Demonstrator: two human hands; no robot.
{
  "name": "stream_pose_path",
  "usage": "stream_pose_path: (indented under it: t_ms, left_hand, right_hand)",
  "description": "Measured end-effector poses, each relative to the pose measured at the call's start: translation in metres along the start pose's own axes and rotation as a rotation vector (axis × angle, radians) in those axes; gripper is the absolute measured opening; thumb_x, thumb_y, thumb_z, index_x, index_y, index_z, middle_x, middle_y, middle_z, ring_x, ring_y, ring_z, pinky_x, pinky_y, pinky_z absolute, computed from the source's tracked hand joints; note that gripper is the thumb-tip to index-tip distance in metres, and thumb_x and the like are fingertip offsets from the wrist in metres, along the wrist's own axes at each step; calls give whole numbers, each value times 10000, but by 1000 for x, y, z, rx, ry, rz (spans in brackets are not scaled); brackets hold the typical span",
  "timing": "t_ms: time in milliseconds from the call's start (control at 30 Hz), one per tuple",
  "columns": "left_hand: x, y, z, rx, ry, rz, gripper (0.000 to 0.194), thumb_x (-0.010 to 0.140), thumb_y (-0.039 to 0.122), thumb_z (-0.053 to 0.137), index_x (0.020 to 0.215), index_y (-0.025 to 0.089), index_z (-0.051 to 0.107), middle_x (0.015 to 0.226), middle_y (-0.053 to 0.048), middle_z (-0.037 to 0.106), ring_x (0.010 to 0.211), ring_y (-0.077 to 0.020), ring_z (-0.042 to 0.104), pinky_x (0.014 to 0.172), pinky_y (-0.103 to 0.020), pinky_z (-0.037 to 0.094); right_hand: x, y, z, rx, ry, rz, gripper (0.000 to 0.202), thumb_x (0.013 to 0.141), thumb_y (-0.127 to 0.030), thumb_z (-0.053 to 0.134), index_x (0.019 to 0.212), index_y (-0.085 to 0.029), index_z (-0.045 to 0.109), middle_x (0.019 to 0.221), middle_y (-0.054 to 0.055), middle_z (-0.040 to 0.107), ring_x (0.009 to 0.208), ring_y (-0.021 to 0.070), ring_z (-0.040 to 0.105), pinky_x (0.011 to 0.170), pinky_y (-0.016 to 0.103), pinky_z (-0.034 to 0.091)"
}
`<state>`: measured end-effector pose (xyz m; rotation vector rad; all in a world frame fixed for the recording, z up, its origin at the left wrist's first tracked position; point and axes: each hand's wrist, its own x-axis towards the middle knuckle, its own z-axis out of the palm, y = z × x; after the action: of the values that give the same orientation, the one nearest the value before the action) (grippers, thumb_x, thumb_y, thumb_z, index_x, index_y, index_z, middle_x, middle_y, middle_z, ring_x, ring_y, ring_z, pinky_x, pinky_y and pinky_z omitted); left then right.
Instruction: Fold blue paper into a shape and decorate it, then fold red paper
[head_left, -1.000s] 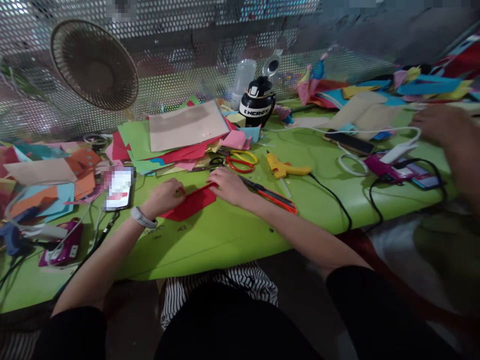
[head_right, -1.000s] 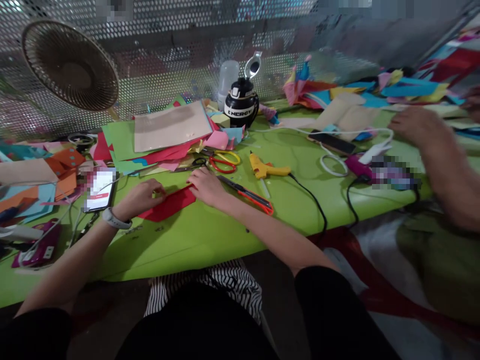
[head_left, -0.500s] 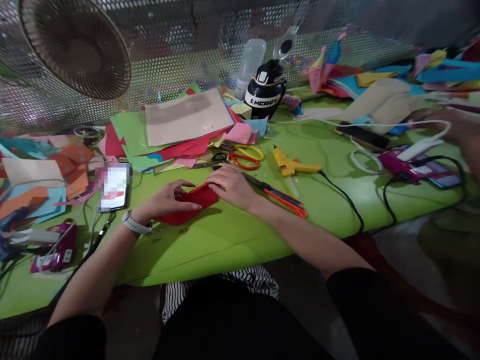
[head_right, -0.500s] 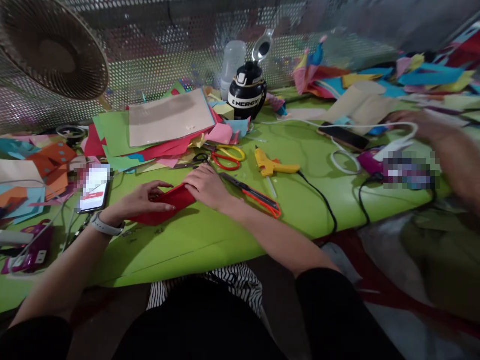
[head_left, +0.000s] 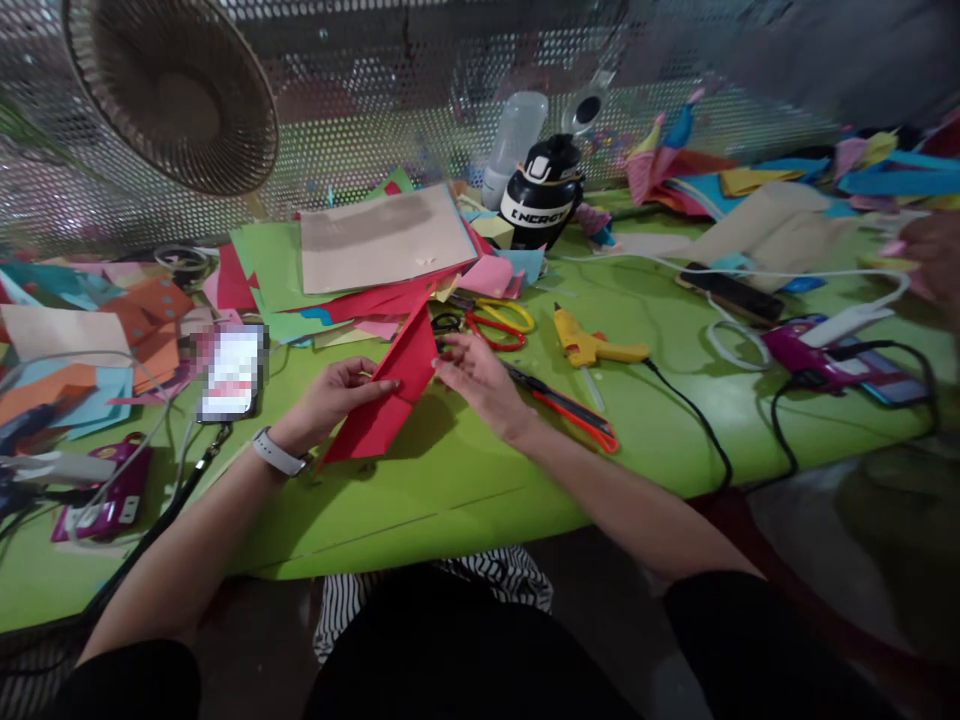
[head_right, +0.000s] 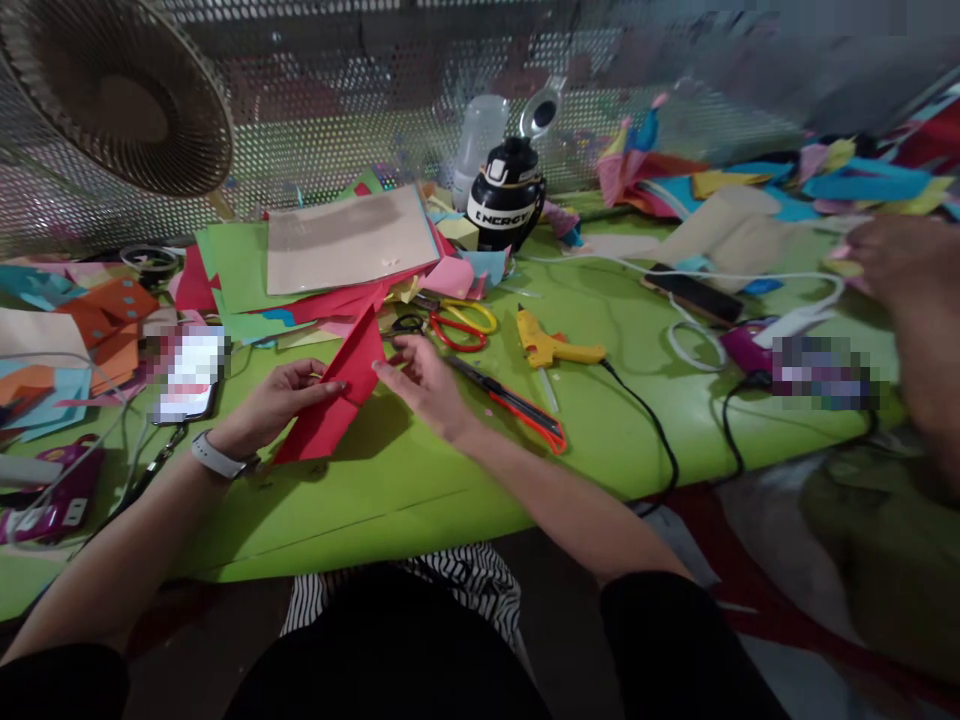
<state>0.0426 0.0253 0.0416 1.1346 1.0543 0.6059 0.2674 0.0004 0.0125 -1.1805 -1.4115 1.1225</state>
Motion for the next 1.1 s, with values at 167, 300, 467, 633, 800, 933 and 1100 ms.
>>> stream_pose_path:
  t_ms: [167, 300, 467, 633, 800, 933, 1100]
  left_hand:
    - [-1, -4, 4, 45, -42, 2, 470, 706, 500, 833, 992, 179, 644, 852, -39, 744, 648, -134, 671, 581, -246, 516]
    - [0, -3, -2, 52, -57, -16, 477, 774, 598, 728, 955, 157, 710, 811, -39, 722, 649, -122, 636, 546, -213, 469]
    - [3, -4, -5, 142, -153, -2, 340, 772, 469, 774, 899, 158, 723, 764, -19, 703, 585, -81, 560, 522, -192, 419]
    - [2, -3, -1, 99, -101, -15, 290, 791, 434, 764, 864, 160, 703, 748, -10, 694, 601, -83, 571, 546, -187, 442]
    - [3, -12, 3, -56, -100, -22, 313, 791, 459, 777, 904, 175, 709, 807, -6, 717, 640, -86, 618, 583, -187, 486]
    - [4, -17, 6, -177, -113, -53, 365, 818, 516, 744, 910, 164, 723, 855, -44, 742, 699, -120, 654, 645, -227, 533]
    - [1, -17, 8, -180, -136, -51, 378, 831, 517, 738, 932, 152, 733, 882, -61, 750, 742, -129, 663, 701, -243, 536]
  right_hand:
    - [1, 0, 6, 196, -190, 197, 364, 708, -509, 782, 830, -187, 663, 694, 5, 665, 544, 116, 578, 562, 293, 536]
    - [3, -1, 5, 262, -154, 207, 331, 670, -463, 803, 775, -183, 661, 592, -34, 628, 475, 89, 540, 485, 248, 487]
    - [3, 1, 3, 264, -173, 228, 333, 669, -468, 798, 758, -176, 664, 547, -34, 619, 465, 93, 540, 463, 235, 460]
    - [0, -1, 6, 274, -175, 255, 351, 676, -464, 813, 871, -201, 687, 722, -7, 715, 597, 134, 638, 593, 281, 543]
    - [-4, 0, 16, 350, -258, 302, 502, 591, -361, 893, 1022, -200, 692, 1088, 64, 756, 1019, 241, 698, 968, 430, 562]
    - [-4, 7, 19, 307, -250, 309, 390, 602, -363, 884, 910, -195, 714, 1017, 72, 769, 957, 249, 710, 1003, 502, 549]
    - [-3, 11, 19, 316, -230, 317, 396, 573, -372, 895, 884, -198, 722, 948, 53, 776, 915, 245, 720, 984, 504, 562]
